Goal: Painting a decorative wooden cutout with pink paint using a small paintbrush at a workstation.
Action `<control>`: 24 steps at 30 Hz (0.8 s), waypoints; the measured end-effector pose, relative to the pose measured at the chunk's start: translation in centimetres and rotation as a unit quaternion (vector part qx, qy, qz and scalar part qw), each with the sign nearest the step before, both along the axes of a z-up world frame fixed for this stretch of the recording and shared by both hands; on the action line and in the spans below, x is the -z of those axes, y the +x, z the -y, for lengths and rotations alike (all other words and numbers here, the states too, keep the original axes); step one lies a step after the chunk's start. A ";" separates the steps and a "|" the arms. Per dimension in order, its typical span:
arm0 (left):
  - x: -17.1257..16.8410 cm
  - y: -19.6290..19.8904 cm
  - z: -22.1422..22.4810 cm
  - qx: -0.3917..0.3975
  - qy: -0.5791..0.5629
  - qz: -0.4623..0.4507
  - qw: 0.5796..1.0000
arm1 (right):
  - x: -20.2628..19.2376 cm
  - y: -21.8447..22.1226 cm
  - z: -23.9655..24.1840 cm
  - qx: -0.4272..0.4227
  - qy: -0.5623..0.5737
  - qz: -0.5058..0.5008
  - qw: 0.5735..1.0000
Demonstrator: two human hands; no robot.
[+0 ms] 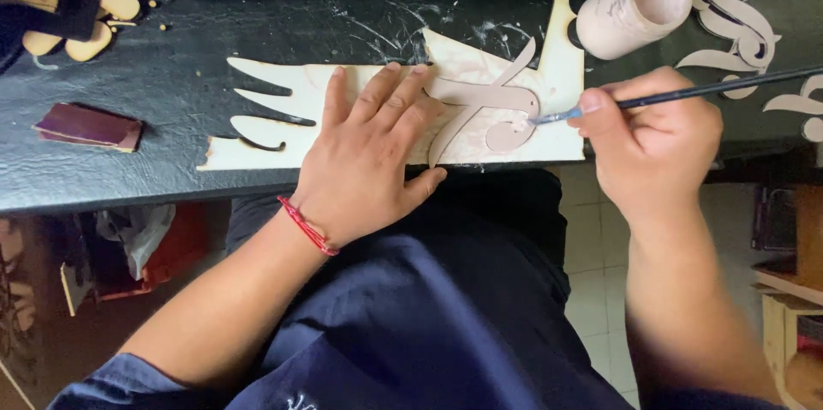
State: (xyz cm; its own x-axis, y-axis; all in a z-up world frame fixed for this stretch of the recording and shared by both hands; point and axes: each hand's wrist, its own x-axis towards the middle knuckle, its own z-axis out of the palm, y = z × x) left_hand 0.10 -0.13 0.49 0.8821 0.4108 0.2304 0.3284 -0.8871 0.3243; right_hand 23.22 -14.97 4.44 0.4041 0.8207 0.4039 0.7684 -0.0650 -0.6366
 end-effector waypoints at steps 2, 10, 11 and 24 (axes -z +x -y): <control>0.0 0.0 0.1 -0.002 0.002 -0.002 1.000 | 0.1 -0.8 -0.3 0.000 -0.008 -0.042 0.999; -0.4 0.3 0.1 0.000 -0.001 -0.015 1.000 | 1.7 0.7 0.3 0.016 0.011 0.045 0.999; -0.5 0.3 0.1 -0.003 -0.008 -0.021 1.000 | 1.7 0.8 0.6 0.024 0.027 -0.018 0.999; -0.9 0.4 0.1 -0.003 -0.023 -0.040 0.999 | 0.4 -1.1 0.1 -0.012 -0.024 -0.022 0.999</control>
State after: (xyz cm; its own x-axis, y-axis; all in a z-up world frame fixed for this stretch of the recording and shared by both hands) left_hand 0.48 -0.25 1.39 0.8948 0.4240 0.1398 0.3596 -0.8700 0.3372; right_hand 22.09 -15.06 4.06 0.4006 0.8480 0.3469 0.7414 -0.0775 -0.6666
